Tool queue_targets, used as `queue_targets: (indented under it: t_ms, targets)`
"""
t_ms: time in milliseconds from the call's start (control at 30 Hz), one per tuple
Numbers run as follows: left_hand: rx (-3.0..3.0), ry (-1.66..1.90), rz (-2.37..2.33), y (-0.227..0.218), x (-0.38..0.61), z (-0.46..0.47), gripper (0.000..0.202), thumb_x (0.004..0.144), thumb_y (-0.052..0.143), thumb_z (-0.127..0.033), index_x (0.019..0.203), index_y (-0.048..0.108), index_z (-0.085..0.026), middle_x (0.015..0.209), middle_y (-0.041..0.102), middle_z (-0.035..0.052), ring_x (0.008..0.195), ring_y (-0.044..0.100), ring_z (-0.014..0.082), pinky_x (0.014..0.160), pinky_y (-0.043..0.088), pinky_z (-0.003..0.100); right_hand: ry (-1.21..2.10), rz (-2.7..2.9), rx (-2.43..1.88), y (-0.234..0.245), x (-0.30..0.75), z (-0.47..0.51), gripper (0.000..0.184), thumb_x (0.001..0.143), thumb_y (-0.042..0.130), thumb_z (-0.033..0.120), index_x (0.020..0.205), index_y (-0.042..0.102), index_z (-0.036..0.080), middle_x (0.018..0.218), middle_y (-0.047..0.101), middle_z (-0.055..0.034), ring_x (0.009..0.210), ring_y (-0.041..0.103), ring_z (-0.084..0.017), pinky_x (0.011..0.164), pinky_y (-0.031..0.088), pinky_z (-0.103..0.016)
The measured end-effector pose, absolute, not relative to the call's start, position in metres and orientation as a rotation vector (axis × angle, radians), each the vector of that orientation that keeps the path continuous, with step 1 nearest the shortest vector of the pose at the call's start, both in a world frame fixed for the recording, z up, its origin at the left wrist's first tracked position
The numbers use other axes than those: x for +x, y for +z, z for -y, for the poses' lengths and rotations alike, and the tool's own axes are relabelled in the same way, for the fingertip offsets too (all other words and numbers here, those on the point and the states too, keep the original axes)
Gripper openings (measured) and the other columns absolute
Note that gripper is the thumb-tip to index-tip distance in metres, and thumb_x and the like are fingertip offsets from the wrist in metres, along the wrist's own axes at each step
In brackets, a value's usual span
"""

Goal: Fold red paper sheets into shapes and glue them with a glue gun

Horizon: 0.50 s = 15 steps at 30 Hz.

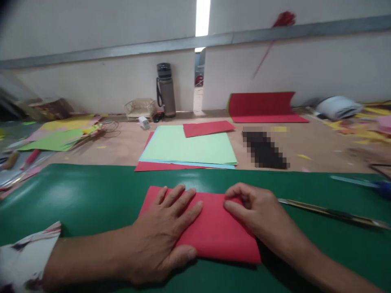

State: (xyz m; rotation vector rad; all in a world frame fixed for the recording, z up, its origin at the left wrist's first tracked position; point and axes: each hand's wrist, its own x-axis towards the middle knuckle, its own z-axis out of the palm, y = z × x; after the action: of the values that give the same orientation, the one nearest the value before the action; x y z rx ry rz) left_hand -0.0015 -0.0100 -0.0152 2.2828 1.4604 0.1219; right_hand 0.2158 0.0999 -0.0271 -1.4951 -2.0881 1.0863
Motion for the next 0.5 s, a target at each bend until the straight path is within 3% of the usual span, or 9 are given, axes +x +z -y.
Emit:
queue_targets:
  t_ms: [133,267,500]
  targets:
    - [2.316,0.037,-1.490,-0.020,-0.001,0.010,0.070,0.091,0.020,-0.063,0.148,0.014,-0.024,0.154,0.006,0.0113,0.139,0.002,0.0380,0.106,0.010,0.066,1.330,1.982,-1.497,-0.019,0.226,-0.090,0.019,0.069,0.062,0.034,0.080,0.054,0.020,0.050,0.045,0.0075,0.044,0.037,-0.008,0.042,0.028,-0.020]
    - [2.406,0.017,-1.529,-0.029,0.001,0.009,0.068,0.091,0.023,-0.064,0.147,0.017,-0.027,0.154,0.010,0.0088,0.139,0.007,0.0390,0.104,0.014,0.067,1.389,2.002,-1.553,-0.008,0.229,-0.080,0.012,0.070,0.060,0.027,0.066,0.055,0.017,0.051,0.050,0.0052,0.045,0.038,-0.006,0.043,0.026,-0.019]
    - [2.570,0.089,-1.599,-0.047,0.000,0.011,0.067,0.089,0.033,-0.061,0.146,0.020,-0.029,0.153,0.018,0.0070,0.138,0.017,0.0395,0.103,0.021,0.065,1.430,2.030,-1.511,-0.014,0.235,-0.077,0.010,0.071,0.058,0.024,0.066,0.059,0.016,0.047,0.051,0.0047,0.042,0.041,-0.007,0.040,0.027,-0.018]
